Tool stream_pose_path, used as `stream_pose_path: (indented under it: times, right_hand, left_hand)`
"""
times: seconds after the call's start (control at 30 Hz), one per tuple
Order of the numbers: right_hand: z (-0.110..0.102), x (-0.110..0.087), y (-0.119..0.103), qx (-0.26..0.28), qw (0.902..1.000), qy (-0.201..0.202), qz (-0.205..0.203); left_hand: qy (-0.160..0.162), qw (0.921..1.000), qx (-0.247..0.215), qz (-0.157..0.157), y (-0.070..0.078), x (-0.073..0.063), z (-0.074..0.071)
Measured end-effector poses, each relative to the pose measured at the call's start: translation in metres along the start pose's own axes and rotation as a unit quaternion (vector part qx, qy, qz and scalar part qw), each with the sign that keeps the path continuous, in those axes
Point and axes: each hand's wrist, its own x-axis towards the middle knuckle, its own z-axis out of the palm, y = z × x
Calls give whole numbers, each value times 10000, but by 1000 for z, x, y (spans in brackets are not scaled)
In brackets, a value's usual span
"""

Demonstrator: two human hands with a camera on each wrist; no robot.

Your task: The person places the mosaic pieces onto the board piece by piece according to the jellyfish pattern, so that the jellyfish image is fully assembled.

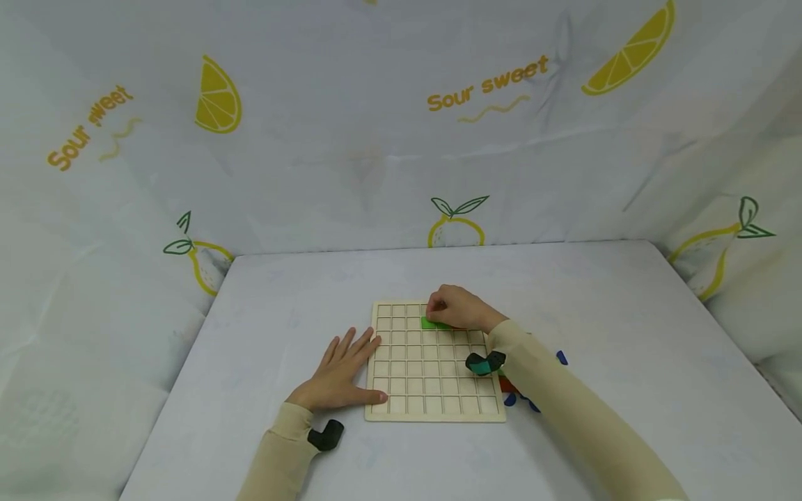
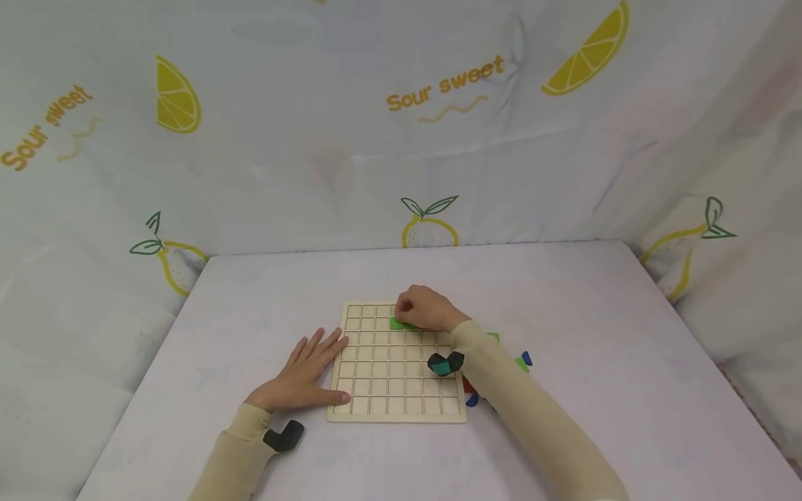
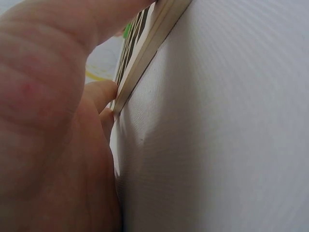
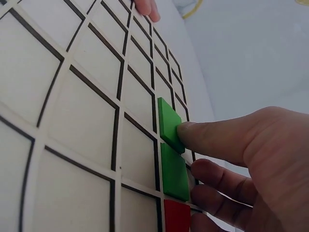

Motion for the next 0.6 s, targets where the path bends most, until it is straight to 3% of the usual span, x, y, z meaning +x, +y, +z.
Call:
stream_pose_path:
  times: [0.13, 0.33, 0.6]
  right_hand:
    - [2, -1, 0, 11, 9999, 116, 22]
    - [1, -7, 3, 505, 9982, 241, 237]
    - [-15, -25, 5, 986, 9937, 381, 387]
  left_hand:
    - [18, 10000, 29, 29, 0, 0, 2]
    - [22, 10000, -32, 5, 1, -2, 2]
    - [14, 9999, 100, -57, 2, 0, 0]
